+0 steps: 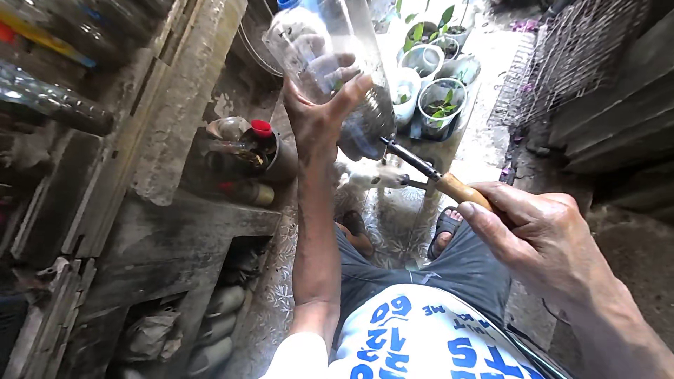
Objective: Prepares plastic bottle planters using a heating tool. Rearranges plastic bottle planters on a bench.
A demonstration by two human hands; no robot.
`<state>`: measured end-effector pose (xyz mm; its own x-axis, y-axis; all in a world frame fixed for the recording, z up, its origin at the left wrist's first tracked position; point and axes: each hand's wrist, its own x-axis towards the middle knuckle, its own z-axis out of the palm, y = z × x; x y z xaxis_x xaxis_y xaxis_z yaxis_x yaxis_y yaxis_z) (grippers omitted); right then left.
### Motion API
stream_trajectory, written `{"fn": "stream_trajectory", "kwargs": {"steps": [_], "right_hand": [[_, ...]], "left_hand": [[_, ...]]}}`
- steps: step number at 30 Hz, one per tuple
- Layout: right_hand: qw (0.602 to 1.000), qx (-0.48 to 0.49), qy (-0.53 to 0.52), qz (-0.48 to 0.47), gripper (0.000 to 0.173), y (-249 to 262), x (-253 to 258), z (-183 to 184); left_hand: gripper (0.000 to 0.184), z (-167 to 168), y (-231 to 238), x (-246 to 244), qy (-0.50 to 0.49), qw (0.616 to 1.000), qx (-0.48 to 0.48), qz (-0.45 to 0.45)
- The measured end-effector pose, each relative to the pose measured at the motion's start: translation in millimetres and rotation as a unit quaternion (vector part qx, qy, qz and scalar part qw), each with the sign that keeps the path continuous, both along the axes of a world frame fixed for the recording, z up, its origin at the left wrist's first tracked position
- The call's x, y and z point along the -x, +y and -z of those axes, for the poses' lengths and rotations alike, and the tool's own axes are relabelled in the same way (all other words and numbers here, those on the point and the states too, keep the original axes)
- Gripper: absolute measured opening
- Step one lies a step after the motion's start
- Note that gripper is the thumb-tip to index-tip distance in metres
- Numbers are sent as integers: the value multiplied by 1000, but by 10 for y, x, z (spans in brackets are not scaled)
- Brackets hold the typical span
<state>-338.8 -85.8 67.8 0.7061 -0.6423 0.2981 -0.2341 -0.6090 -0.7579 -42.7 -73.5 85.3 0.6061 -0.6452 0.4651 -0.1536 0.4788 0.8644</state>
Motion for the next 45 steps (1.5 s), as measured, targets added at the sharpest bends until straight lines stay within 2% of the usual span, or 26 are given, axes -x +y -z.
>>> {"fn": "stream_trajectory", "kwargs": {"steps": [9,16,19,26,32,37,45], "right_hand": [[1000,18,12,-19,33,-70,-22,-31],[999,19,28,-12,34,-75,-80,-44],[1000,12,25,-7,32,-80,-49,-43],[1000,0,25,-3,33,-54,110,-28],[999,0,36,-1,34,-16,89,50],[999,-7,41,2,34,6,58,84],[1000,-1,26,7,34,63,38,124]], "left_hand": [[81,65,37,-84,17,999,-10,41],[76,99,-6,-27,24,998,-5,55],[72,86,-35,-15,27,999,-13,26],[76,11,-114,-97,-5,993,-86,-76],[75,1,-119,-131,7,991,-101,-93],[64,17,-116,-142,23,995,-72,-68],[74,13,-108,-108,36,994,-72,-79]]}}
